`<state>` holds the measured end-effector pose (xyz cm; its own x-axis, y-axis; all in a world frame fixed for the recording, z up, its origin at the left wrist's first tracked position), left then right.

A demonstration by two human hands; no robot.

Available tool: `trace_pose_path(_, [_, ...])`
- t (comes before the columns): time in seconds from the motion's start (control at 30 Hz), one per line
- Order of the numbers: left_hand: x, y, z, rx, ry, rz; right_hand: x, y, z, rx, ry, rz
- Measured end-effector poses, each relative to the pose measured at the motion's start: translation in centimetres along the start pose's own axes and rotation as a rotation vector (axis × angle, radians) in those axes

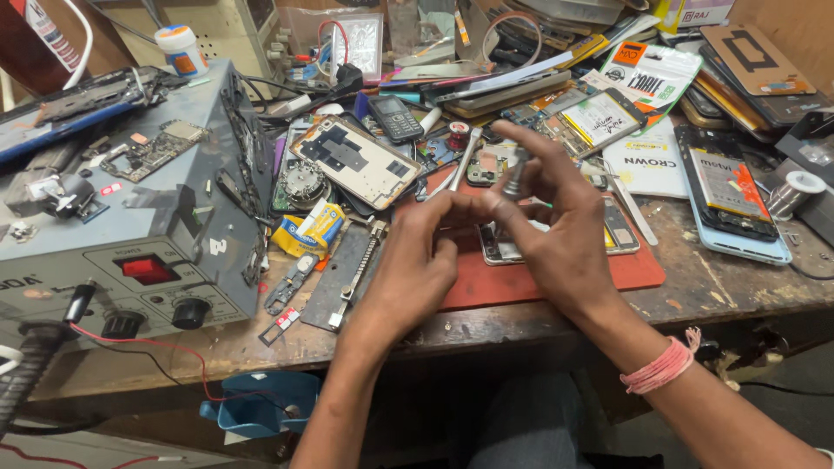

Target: The person uses a precision screwdriver to remove screws from a disassembled smartphone on a cluttered workbench. They then lift the internal battery and circuit board components to inspect the device interior.

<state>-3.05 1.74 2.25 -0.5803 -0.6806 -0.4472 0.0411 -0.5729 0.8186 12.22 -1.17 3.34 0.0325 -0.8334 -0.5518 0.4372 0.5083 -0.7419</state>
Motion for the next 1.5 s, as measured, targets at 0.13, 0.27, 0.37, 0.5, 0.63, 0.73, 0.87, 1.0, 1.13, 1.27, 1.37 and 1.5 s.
trace_pose_path(0.13, [0.1,-0.6,-0.5,0.047,0.006,-0.054,0.2,0.1,0.7,-0.166,0.092,0.067])
trace_pose_path(0.27, [0.1,-1.1,-0.5,0.044,0.02,0.013,0.2,0.2,0.9,-0.272,0.118,0.058])
trace_pose_path(0.37, [0.1,-0.7,-0.5,-0.032,0.039,0.047,0.0,0.4,1.1,-0.348,0.17,0.055])
trace_pose_path(0.5, [0.2,0.8,-0.3,-0.4,0.06,-0.019,0.3,0.3,1.1,-0.207,0.197,0.103])
trace_pose_path(0.63, [-0.3,0.0,-0.8,-0.531,-0.142,0.244,0.8,1.2,0.9,-0.153,0.284,0.048])
trace_pose_path(0.73, [-1.3,0.2,-0.8,-0.596,-0.123,0.116,0.8,1.5,1.1,-0.174,0.3,0.094])
trace_pose_path(0.87, [-1.2,0.2,-0.9,-0.489,-0.028,-0.009,1.2,1.2,2.9,0.044,0.202,0.048])
trace_pose_path(1.0, [-0.7,-1.4,-2.2,0.018,-0.053,0.178,1.8,-0.4,6.1,0.551,0.135,0.167])
trace_pose_path(1.13, [-0.7,-2.6,-2.8,0.537,-0.102,0.215,2.1,0.1,6.0,0.697,0.056,0.073])
trace_pose_path(1.27, [-0.2,-3.4,-2.9,0.531,-0.124,0.236,1.8,0.6,5.0,0.709,-0.036,0.051])
trace_pose_path(1.37, [-0.4,-3.5,-2.8,0.618,-0.094,0.124,1.7,0.8,5.1,0.664,-0.054,-0.013])
trace_pose_path(1.5, [-0.5,-3.6,-2.7,0.631,-0.098,0.103,1.8,1.0,5.3,0.624,-0.057,-0.166])
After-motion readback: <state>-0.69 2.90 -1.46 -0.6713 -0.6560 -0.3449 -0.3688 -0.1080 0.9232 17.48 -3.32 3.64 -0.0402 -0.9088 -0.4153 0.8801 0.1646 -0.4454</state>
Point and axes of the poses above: each hand's wrist, its own x-axis away from the middle knuckle, its own z-axis out of the back of the hand, y = z × x, the point moved 4 cm from there along -x, towards the middle knuckle, and after that the axes turned 9 degrees about -y, right-handed, at the moved point
